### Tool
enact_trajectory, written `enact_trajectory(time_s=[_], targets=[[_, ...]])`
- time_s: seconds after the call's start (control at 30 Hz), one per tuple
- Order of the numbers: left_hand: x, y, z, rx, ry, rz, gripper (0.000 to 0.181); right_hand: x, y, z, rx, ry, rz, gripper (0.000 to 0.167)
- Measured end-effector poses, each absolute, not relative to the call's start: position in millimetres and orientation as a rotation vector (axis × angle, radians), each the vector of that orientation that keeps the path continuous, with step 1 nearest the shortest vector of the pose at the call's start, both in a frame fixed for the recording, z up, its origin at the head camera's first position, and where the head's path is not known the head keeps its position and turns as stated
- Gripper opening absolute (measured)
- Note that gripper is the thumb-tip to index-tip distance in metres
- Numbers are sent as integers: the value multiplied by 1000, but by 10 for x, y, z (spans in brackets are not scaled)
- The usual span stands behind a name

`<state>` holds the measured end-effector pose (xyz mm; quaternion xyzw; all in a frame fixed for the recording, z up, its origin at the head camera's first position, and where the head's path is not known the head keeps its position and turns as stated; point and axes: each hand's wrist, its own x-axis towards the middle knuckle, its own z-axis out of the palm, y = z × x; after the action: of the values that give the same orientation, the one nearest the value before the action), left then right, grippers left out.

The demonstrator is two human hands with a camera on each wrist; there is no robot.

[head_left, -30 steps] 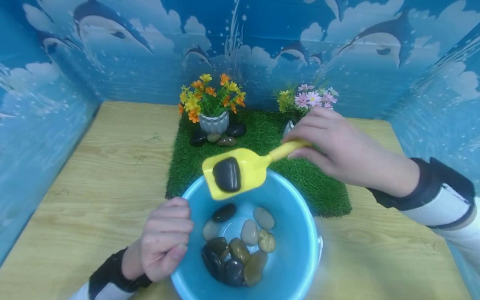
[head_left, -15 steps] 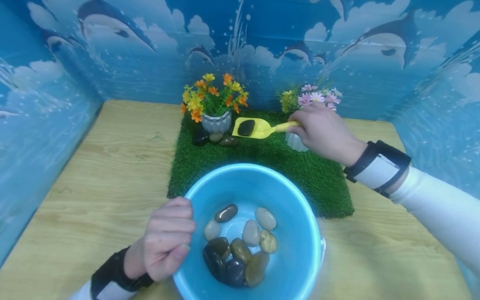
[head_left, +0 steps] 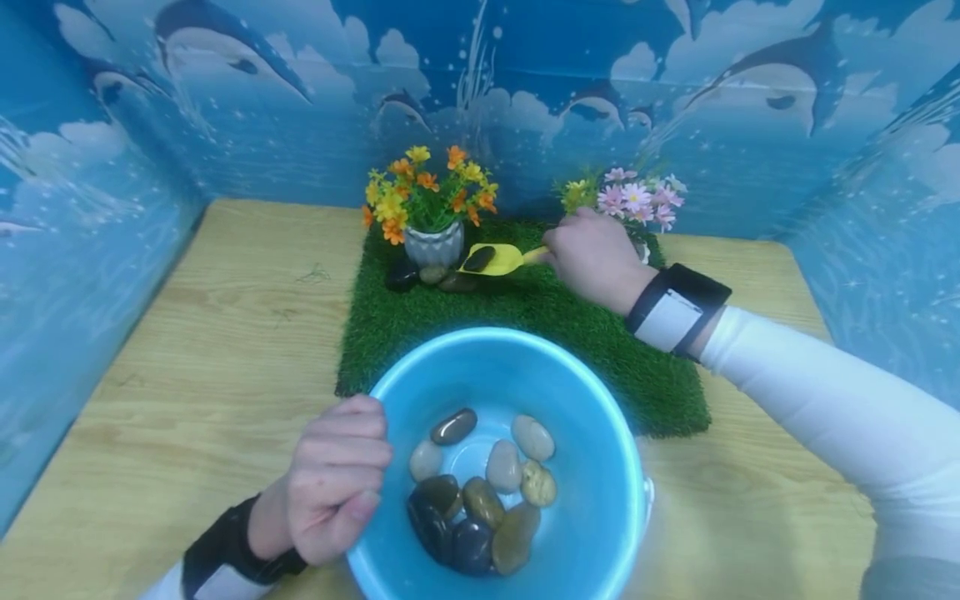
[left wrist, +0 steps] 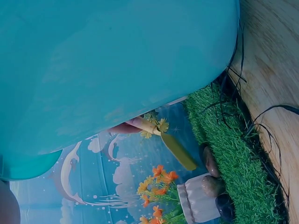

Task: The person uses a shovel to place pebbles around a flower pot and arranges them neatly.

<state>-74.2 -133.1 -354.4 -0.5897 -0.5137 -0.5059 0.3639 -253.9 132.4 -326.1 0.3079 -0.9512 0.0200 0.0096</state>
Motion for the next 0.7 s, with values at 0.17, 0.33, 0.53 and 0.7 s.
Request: enact_trajectory(time_s=[0.17, 0.33, 0.53, 0.7], targets=[[-739, -1325, -3551, -1513, -1317, -1305, 50, -2506, 1293, -3225, 961, -2968, 37, 28], [-736, -1323, -3554, -1508, -1320, -1314, 49, -2431, 1339, -3125, 939, -2956, 13, 27], [-727, -1328, -3558, -1503, -1336, -1318, 50, -2208, 1477, -2796, 910, -2878, 76, 19], [-710, -1331, -3551, -1501, -1359, -1330, 50, -1847, 1649, -2453, 1004, -2716, 195, 22]])
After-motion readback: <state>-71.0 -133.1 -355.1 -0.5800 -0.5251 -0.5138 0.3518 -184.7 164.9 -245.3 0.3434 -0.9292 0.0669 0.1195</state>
